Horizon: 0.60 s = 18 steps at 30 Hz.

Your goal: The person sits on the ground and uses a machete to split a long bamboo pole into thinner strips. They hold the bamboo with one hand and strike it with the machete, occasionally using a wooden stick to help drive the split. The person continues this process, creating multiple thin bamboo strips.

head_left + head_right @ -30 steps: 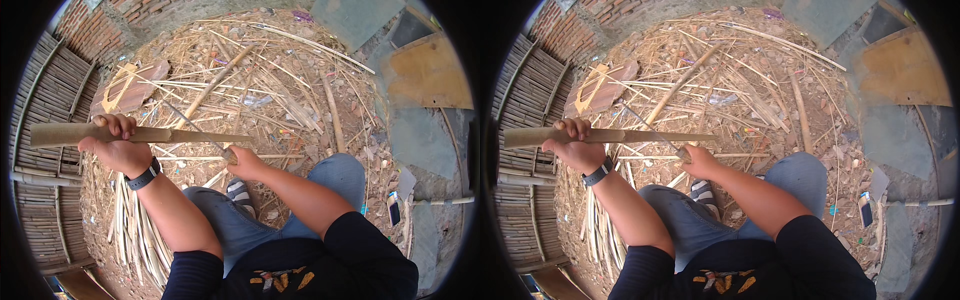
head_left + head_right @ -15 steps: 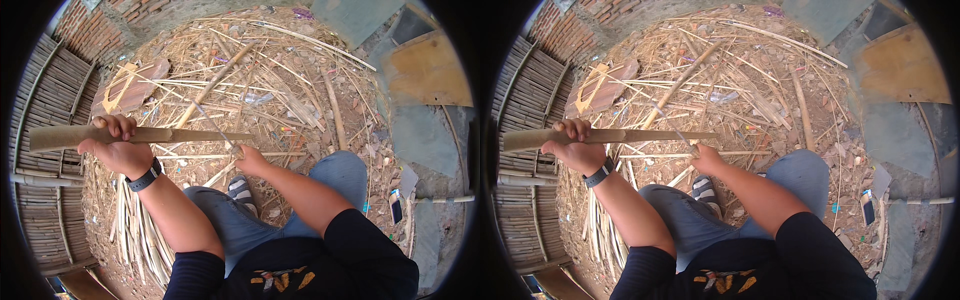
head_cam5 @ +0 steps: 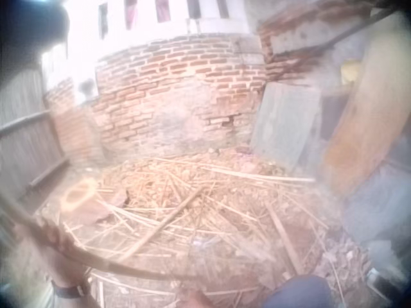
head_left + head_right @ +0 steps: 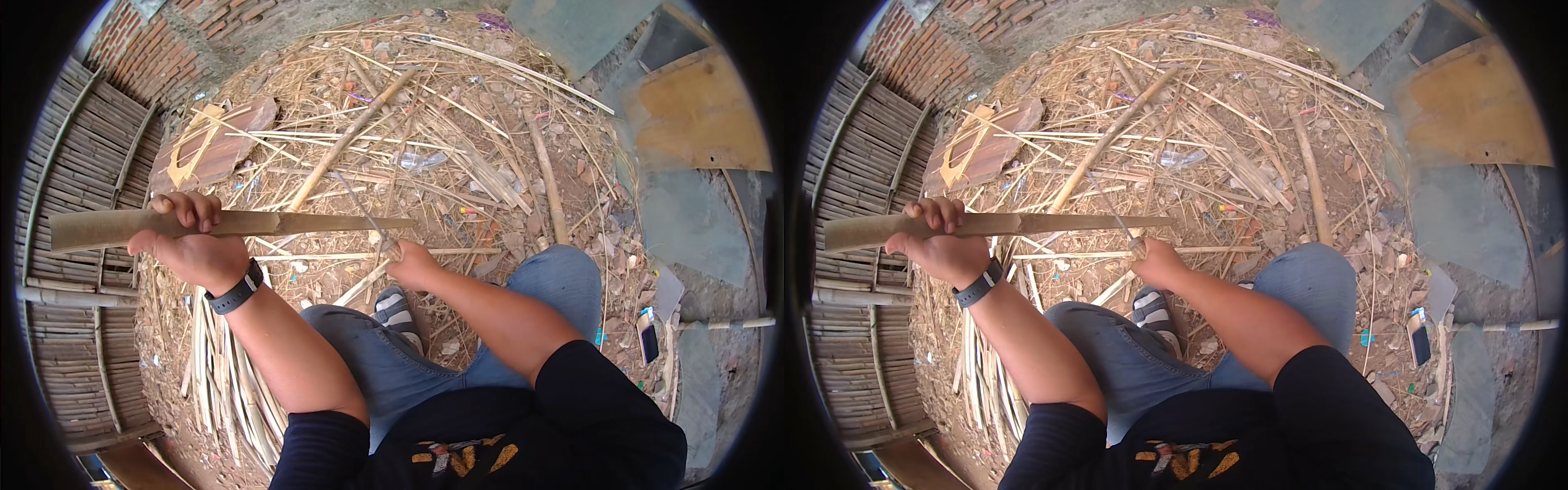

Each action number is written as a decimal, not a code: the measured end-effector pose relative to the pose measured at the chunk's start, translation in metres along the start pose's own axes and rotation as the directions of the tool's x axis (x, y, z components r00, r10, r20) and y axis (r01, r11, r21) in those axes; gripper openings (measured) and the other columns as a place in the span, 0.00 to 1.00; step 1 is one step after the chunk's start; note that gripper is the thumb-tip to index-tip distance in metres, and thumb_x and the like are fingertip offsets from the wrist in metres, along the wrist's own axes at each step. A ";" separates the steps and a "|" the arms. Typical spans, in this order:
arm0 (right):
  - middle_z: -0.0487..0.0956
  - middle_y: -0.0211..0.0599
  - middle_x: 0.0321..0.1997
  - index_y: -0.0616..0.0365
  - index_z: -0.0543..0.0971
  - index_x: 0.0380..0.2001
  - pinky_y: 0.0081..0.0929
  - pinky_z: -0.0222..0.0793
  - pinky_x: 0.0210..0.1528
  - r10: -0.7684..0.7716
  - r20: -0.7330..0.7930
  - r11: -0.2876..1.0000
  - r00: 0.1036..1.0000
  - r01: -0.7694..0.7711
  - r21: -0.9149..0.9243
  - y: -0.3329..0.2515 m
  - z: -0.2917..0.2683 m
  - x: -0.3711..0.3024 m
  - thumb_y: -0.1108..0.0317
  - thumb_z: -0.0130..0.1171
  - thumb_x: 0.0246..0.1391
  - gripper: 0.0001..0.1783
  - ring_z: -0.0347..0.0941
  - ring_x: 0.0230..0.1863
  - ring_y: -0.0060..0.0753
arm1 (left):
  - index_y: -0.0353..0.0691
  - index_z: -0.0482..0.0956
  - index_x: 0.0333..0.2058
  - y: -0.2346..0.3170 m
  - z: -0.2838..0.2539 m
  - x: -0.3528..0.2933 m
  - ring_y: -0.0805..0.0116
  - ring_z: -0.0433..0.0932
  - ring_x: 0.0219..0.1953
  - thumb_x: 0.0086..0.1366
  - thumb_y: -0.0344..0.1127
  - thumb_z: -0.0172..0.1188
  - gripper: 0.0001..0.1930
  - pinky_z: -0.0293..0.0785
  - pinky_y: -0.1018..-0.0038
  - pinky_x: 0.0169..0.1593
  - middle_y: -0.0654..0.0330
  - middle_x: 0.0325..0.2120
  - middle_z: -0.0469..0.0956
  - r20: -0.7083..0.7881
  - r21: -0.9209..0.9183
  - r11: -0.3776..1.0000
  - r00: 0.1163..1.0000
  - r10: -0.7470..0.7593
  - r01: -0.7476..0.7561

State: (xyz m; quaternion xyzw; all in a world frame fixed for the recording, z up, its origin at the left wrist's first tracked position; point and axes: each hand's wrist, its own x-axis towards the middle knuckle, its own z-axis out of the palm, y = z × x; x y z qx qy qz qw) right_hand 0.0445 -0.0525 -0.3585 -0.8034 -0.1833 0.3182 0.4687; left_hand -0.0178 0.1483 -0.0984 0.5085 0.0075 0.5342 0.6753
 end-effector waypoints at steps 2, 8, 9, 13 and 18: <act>0.79 0.52 0.35 0.64 0.74 0.47 0.39 0.71 0.42 -0.124 0.033 0.992 0.992 0.123 0.042 -0.029 -0.005 -0.015 0.64 0.63 0.46 0.24 0.77 0.37 0.47 | 0.46 0.68 0.32 0.000 -0.007 0.002 0.77 0.59 0.18 0.59 0.79 0.44 0.36 0.56 0.80 0.27 0.68 0.19 0.61 -0.023 -0.037 0.999 1.000 -0.020 0.019; 0.79 0.54 0.36 0.64 0.74 0.48 0.40 0.71 0.42 -0.125 -0.057 0.991 0.991 0.122 -0.045 0.000 0.000 0.001 0.64 0.63 0.45 0.26 0.77 0.38 0.50 | 0.47 0.68 0.33 -0.001 0.005 0.000 0.78 0.58 0.17 0.57 0.80 0.44 0.36 0.55 0.81 0.25 0.69 0.19 0.61 0.007 -0.023 1.000 1.000 -0.014 0.014; 0.79 0.55 0.37 0.65 0.74 0.47 0.41 0.72 0.42 -0.094 -0.036 0.995 0.995 0.093 -0.034 -0.002 0.000 0.001 0.64 0.63 0.45 0.25 0.78 0.39 0.51 | 0.46 0.68 0.33 -0.001 0.002 0.000 0.78 0.58 0.17 0.57 0.80 0.44 0.37 0.55 0.81 0.25 0.69 0.19 0.61 0.007 -0.028 1.000 1.000 -0.014 0.014; 0.79 0.58 0.39 0.65 0.75 0.44 0.43 0.73 0.45 -0.128 0.018 0.992 0.992 0.128 -0.012 -0.015 -0.008 -0.007 0.62 0.63 0.45 0.24 0.78 0.42 0.55 | 0.47 0.68 0.32 -0.001 -0.005 0.002 0.77 0.58 0.17 0.57 0.79 0.45 0.36 0.55 0.80 0.26 0.68 0.20 0.61 -0.008 -0.047 0.999 1.000 -0.026 0.026; 0.79 0.59 0.38 0.66 0.75 0.44 0.44 0.72 0.45 -0.164 0.009 0.986 0.986 0.164 -0.021 -0.008 -0.006 0.001 0.62 0.62 0.45 0.24 0.77 0.42 0.58 | 0.47 0.68 0.32 -0.001 0.000 0.001 0.77 0.58 0.18 0.58 0.79 0.46 0.35 0.55 0.80 0.26 0.68 0.20 0.62 -0.014 -0.027 1.000 1.000 -0.016 0.016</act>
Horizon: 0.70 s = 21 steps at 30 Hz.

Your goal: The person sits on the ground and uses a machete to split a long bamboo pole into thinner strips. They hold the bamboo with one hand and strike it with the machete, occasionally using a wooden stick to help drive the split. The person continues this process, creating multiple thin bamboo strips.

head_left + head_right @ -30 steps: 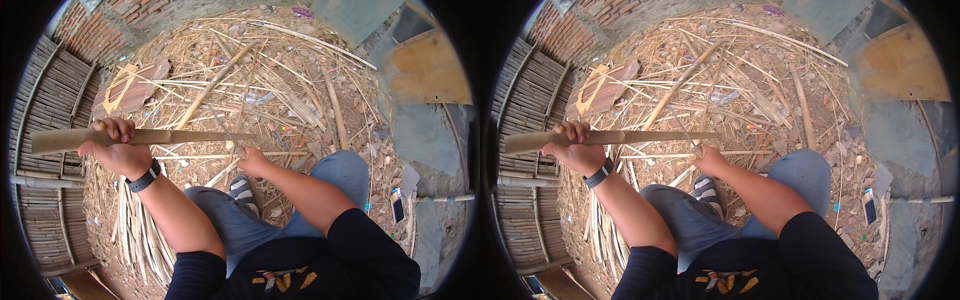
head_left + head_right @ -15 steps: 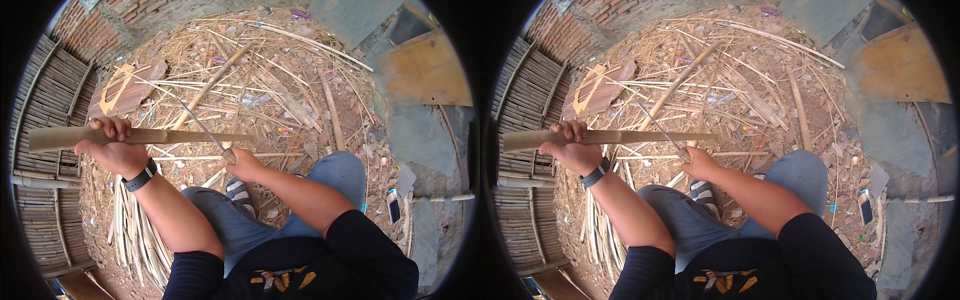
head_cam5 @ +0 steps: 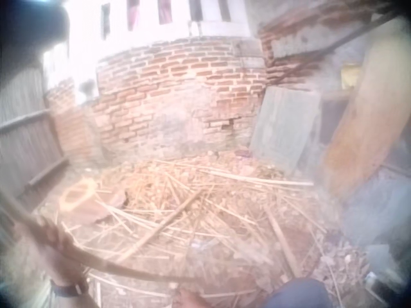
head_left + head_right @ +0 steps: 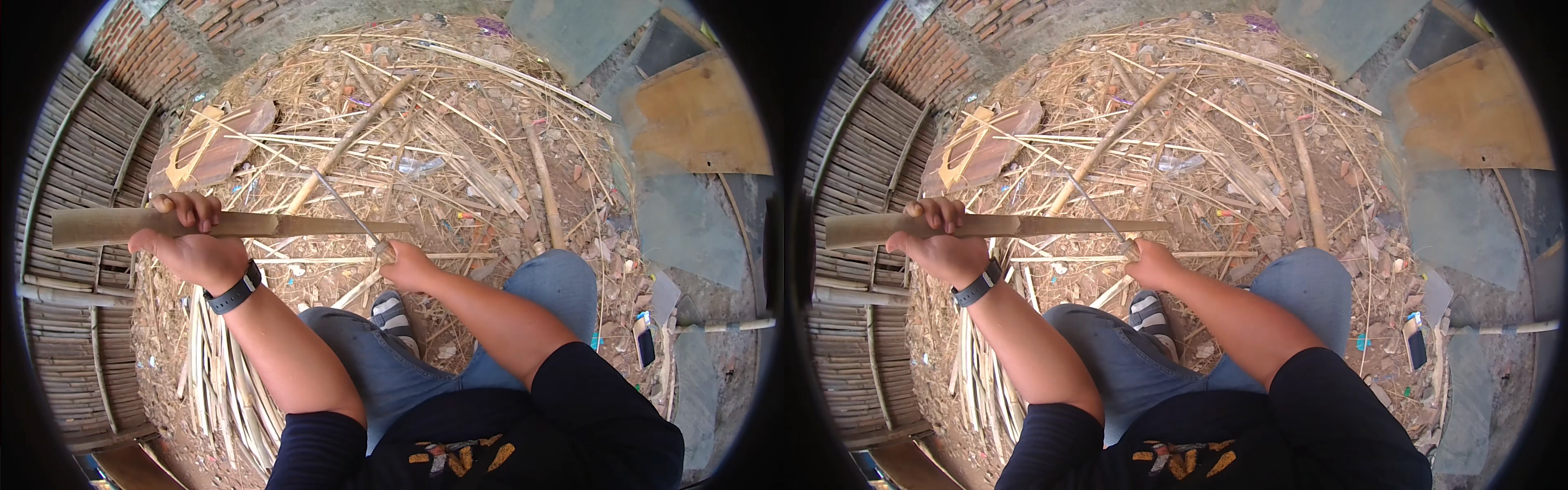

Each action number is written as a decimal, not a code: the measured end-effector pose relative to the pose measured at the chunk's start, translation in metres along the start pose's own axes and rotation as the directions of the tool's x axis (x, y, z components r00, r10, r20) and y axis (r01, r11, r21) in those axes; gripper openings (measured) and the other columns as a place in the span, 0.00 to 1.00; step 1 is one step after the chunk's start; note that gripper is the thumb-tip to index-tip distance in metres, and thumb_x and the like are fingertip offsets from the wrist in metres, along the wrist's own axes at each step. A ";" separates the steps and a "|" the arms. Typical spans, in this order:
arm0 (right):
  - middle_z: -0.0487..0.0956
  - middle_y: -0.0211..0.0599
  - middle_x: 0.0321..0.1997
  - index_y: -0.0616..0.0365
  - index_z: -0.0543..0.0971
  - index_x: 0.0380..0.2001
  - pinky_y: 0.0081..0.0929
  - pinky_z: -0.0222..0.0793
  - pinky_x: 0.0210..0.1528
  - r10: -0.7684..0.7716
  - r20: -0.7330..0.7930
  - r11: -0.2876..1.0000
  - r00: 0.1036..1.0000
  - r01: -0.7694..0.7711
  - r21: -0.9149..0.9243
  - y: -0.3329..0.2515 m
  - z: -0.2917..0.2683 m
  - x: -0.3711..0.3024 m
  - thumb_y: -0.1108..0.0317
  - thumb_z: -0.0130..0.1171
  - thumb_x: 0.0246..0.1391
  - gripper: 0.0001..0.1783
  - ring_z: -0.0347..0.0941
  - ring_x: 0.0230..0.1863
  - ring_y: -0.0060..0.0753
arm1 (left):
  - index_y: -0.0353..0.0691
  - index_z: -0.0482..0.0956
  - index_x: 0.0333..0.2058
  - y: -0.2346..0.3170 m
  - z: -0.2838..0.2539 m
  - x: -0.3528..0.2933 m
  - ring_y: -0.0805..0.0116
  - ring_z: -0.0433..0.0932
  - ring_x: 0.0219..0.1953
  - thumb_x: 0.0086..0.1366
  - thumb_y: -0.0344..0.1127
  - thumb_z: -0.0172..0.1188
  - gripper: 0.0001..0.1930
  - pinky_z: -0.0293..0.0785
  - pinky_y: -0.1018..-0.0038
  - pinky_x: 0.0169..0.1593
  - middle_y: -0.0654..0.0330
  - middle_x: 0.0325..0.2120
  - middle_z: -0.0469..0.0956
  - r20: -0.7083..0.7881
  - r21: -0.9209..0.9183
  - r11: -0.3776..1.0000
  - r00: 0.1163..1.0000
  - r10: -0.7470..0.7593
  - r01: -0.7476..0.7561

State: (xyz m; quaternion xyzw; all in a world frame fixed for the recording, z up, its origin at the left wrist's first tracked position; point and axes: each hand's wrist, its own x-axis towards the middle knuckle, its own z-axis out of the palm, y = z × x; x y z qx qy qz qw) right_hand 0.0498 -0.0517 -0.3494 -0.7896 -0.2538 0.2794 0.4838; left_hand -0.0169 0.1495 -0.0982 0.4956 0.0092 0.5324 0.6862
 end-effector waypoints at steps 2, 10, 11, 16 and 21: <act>0.79 0.59 0.38 0.66 0.75 0.44 0.44 0.72 0.45 -0.001 0.012 1.000 1.000 0.000 0.026 -0.003 0.003 0.000 0.62 0.62 0.45 0.24 0.77 0.42 0.58 | 0.46 0.67 0.32 0.000 -0.005 0.000 0.77 0.58 0.18 0.58 0.79 0.45 0.35 0.55 0.79 0.26 0.68 0.20 0.62 0.007 -0.004 1.000 1.000 0.003 -0.003; 0.79 0.58 0.36 0.65 0.75 0.42 0.42 0.72 0.44 0.072 0.024 0.997 0.997 -0.072 -0.007 -0.017 -0.007 -0.005 0.61 0.63 0.45 0.23 0.77 0.41 0.54 | 0.46 0.67 0.32 0.002 -0.003 0.000 0.77 0.58 0.17 0.58 0.79 0.45 0.36 0.55 0.80 0.25 0.68 0.19 0.61 -0.032 0.032 0.999 0.999 0.015 -0.014; 0.79 0.57 0.37 0.66 0.75 0.42 0.42 0.72 0.44 0.043 0.053 0.999 0.998 -0.043 0.008 -0.023 -0.007 -0.005 0.61 0.63 0.45 0.23 0.77 0.41 0.54 | 0.46 0.68 0.32 0.002 -0.004 0.001 0.77 0.58 0.17 0.57 0.80 0.45 0.36 0.55 0.80 0.25 0.68 0.19 0.61 -0.031 0.031 0.999 0.999 0.016 -0.015; 0.80 0.56 0.37 0.66 0.75 0.45 0.40 0.72 0.44 -0.119 0.081 0.992 0.990 0.115 0.046 -0.025 -0.011 -0.003 0.61 0.63 0.45 0.25 0.78 0.41 0.52 | 0.47 0.68 0.32 0.000 0.005 -0.001 0.77 0.58 0.17 0.57 0.80 0.45 0.36 0.55 0.80 0.24 0.69 0.19 0.61 -0.046 0.025 1.000 0.999 0.009 -0.008; 0.80 0.54 0.37 0.65 0.75 0.45 0.40 0.72 0.42 0.137 0.123 0.984 0.983 -0.149 0.093 -0.018 -0.012 -0.001 0.61 0.64 0.45 0.25 0.78 0.39 0.50 | 0.46 0.67 0.32 0.001 -0.006 0.000 0.76 0.58 0.18 0.58 0.79 0.46 0.36 0.55 0.80 0.26 0.68 0.20 0.61 -0.001 0.009 1.000 1.000 0.010 -0.010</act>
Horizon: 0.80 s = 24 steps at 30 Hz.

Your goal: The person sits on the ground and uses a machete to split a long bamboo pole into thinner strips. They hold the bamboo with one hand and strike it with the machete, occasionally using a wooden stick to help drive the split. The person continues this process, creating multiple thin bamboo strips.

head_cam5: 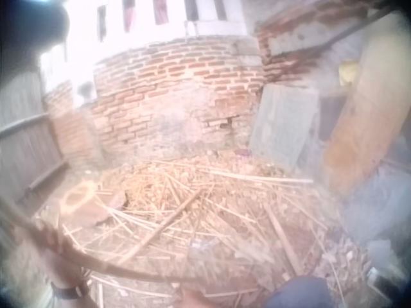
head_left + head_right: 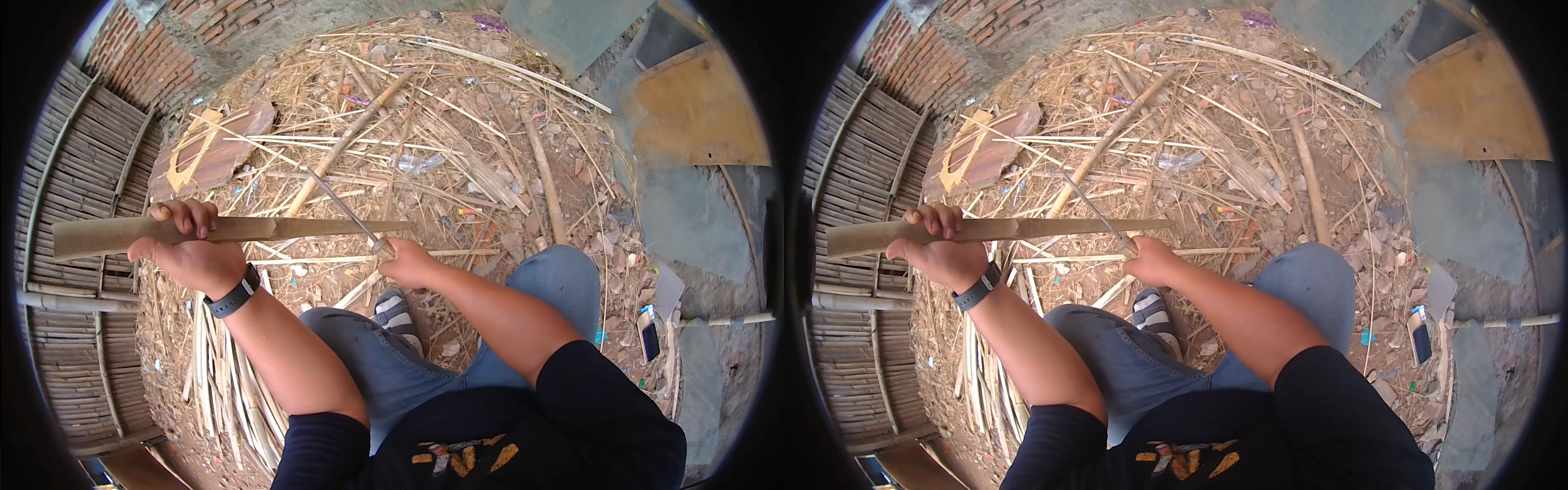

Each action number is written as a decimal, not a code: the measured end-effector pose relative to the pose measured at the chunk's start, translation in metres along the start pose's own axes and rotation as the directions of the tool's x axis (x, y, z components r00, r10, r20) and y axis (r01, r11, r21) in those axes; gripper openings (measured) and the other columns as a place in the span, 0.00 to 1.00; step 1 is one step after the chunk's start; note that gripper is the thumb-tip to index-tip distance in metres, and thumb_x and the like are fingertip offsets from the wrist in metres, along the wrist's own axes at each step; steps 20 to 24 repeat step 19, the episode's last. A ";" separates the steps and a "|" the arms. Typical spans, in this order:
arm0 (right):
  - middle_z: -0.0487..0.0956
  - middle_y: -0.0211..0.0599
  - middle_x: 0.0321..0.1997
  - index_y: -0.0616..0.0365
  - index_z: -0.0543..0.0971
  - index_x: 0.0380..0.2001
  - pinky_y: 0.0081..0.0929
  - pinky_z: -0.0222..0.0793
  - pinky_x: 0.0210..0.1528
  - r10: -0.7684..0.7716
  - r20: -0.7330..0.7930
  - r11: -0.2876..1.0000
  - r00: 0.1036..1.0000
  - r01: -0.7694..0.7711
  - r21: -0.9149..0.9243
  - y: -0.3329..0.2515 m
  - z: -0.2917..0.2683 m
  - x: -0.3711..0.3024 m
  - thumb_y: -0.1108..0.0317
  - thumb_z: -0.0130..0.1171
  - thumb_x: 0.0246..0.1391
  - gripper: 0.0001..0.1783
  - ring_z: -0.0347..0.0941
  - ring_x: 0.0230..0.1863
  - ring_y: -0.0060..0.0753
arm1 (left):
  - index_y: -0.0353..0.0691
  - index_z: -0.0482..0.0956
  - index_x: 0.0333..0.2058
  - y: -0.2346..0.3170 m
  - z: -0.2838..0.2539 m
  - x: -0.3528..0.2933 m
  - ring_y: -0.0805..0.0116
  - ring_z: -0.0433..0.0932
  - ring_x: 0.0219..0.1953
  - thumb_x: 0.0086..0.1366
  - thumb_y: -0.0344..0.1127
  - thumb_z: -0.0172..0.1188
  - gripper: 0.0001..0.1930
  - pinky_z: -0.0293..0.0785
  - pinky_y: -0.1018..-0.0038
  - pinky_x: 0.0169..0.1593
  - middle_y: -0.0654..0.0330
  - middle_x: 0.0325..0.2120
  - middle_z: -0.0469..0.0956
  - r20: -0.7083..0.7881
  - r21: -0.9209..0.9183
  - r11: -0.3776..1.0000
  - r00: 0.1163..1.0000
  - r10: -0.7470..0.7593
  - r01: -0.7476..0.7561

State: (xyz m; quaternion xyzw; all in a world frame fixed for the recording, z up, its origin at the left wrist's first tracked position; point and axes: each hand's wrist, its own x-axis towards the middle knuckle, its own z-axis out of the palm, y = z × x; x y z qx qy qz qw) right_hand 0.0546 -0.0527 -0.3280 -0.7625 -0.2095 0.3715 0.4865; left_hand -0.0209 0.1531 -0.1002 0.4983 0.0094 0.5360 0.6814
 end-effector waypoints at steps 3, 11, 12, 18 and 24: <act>0.80 0.55 0.37 0.66 0.76 0.46 0.40 0.73 0.42 -0.094 0.025 0.996 0.995 0.094 0.007 -0.007 0.003 -0.005 0.61 0.64 0.44 0.26 0.78 0.39 0.49 | 0.46 0.67 0.32 -0.001 0.000 0.002 0.76 0.57 0.18 0.57 0.79 0.47 0.36 0.55 0.80 0.26 0.68 0.20 0.61 0.003 -0.018 1.000 1.000 -0.012 0.012; 0.79 0.53 0.37 0.65 0.75 0.44 0.39 0.72 0.42 -0.034 -0.029 0.998 0.999 0.036 0.058 0.014 0.010 0.006 0.61 0.63 0.45 0.24 0.77 0.38 0.50 | 0.47 0.68 0.32 0.001 0.003 -0.001 0.77 0.57 0.18 0.57 0.79 0.47 0.36 0.54 0.80 0.26 0.68 0.20 0.61 -0.038 0.034 0.999 0.999 0.007 -0.006; 0.79 0.53 0.38 0.66 0.75 0.44 0.39 0.72 0.43 -0.032 -0.008 0.999 0.999 0.032 0.030 0.007 0.007 0.003 0.61 0.63 0.45 0.25 0.77 0.39 0.50 | 0.47 0.68 0.32 0.000 0.002 0.000 0.77 0.57 0.18 0.57 0.79 0.46 0.36 0.55 0.80 0.26 0.68 0.20 0.61 -0.028 0.021 1.000 1.000 0.002 -0.001; 0.79 0.57 0.42 0.63 0.75 0.48 0.40 0.72 0.46 -0.051 -0.012 0.997 0.999 0.050 -0.065 0.010 0.006 0.005 0.61 0.63 0.45 0.27 0.78 0.44 0.49 | 0.47 0.68 0.32 -0.002 0.001 0.001 0.77 0.58 0.18 0.57 0.79 0.46 0.35 0.56 0.79 0.27 0.68 0.19 0.61 0.009 0.013 1.000 1.000 0.003 -0.003; 0.80 0.57 0.42 0.60 0.75 0.49 0.40 0.72 0.46 -0.100 -0.045 0.990 0.994 0.095 -0.106 0.021 0.010 0.011 0.61 0.64 0.45 0.27 0.79 0.44 0.48 | 0.48 0.68 0.32 -0.002 -0.001 0.001 0.77 0.58 0.18 0.57 0.79 0.46 0.35 0.57 0.78 0.27 0.68 0.20 0.61 0.022 0.010 1.000 1.000 0.008 -0.008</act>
